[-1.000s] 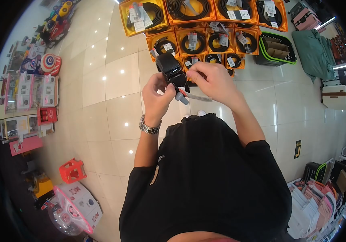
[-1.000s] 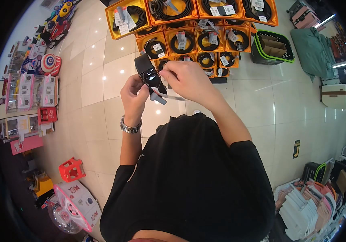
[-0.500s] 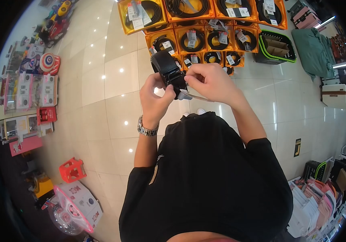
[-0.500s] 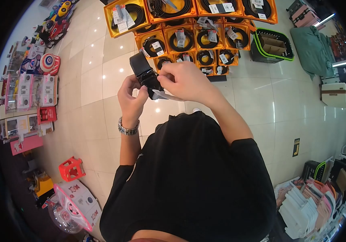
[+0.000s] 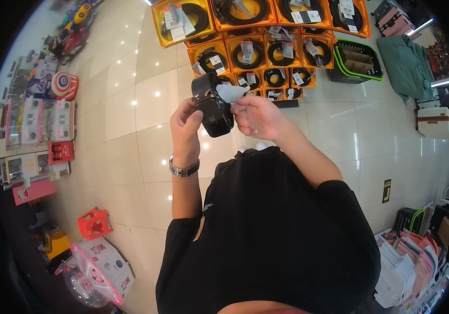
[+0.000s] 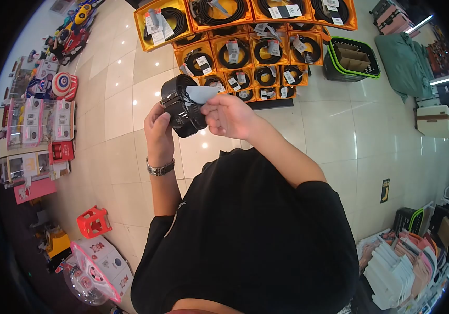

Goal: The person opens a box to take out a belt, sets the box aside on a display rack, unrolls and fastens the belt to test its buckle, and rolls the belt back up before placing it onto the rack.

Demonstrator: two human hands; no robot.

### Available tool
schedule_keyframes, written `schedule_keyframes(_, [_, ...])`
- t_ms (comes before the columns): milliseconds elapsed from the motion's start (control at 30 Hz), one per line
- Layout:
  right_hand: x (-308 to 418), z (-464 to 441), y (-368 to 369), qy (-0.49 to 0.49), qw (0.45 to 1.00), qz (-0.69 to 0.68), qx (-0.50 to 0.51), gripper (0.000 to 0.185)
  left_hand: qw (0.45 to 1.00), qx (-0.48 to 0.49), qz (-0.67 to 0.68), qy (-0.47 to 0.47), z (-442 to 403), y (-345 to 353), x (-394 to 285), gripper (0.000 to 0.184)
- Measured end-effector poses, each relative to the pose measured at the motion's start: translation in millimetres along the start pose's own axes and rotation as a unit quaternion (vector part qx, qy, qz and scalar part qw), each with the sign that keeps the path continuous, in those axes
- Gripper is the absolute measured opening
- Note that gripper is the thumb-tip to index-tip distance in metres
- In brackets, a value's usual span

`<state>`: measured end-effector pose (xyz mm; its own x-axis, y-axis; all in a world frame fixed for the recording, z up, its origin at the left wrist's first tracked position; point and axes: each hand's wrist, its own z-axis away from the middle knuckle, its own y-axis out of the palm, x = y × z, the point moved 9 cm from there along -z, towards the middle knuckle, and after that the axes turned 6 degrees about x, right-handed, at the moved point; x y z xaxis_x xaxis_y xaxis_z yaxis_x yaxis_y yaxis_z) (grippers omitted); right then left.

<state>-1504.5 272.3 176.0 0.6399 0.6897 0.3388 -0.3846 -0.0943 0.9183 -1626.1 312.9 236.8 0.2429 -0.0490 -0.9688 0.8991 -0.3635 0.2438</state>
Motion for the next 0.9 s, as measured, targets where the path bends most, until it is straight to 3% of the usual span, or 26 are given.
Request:
schedule_keyframes(33, [3, 6, -15, -0.013, 0.995, 0.061, -0.082, 0.029, 1.000, -0.001, -0.001, 0.000, 0, -3, 0, 0.030])
schedule_keyframes(100, [9, 20, -23, -0.037, 0.986, 0.125, -0.106, 0.024, 0.998, 0.026, 0.055, 0.024, 0, -3, -4, 0.034])
schedule_keyframes(133, [25, 30, -28, -0.094, 0.955, 0.238, -0.148, 0.022, 0.999, 0.021, 0.041, 0.012, -2, -10, 2, 0.050])
schedule_keyframes(167, [41, 42, -29, -0.148, 0.907, 0.348, -0.187, 0.020, 0.999, 0.018, 0.042, 0.013, -1, -14, 5, 0.050])
schedule_keyframes(300, [70, 66, -29, -0.245, 0.881, 0.355, -0.195, 0.018, 0.996, 0.025, 0.086, 0.017, -1, -23, 10, 0.053])
schedule_keyframes(500, [83, 41, -39, -0.260, 0.818, 0.473, -0.200, 0.021, 0.993, 0.023, 0.118, -0.001, -6, -13, 7, 0.050])
schedule_keyframes(533, [80, 32, -38, -0.264, 0.811, 0.500, -0.152, 0.031, 0.983, 0.070, 0.169, -0.007, -8, -9, 11, 0.054])
schedule_keyframes(567, [77, 32, -45, -0.267, 0.810, 0.499, -0.154, 0.031, 0.968, 0.117, 0.220, -0.014, -9, -4, 12, 0.057])
schedule_keyframes(633, [54, 21, -63, -0.188, 0.924, 0.323, -0.082, 0.039, 0.970, 0.116, 0.213, -0.009, -13, -6, 14, 0.059])
schedule_keyframes(700, [45, 15, -85, -0.189, 0.935, 0.290, -0.072, 0.048, 0.958, 0.157, 0.241, 0.008, -14, -3, 11, 0.060])
schedule_keyframes(767, [31, 26, -43, -0.101, 0.915, 0.387, 0.054, 0.042, 0.967, 0.127, 0.223, 0.004, -14, -2, 6, 0.060])
schedule_keyframes(800, [31, 29, -40, -0.113, 0.914, 0.389, 0.031, 0.027, 0.974, 0.098, 0.205, 0.001, -14, -5, 5, 0.060])
schedule_keyframes(833, [31, 32, -38, -0.112, 0.914, 0.388, 0.031, 0.027, 0.974, 0.097, 0.205, 0.000, -15, -6, 6, 0.060])
schedule_keyframes(900, [43, 43, -53, -0.114, 0.903, 0.400, -0.105, 0.020, 0.974, 0.108, 0.198, 0.006, -16, -6, 4, 0.060])
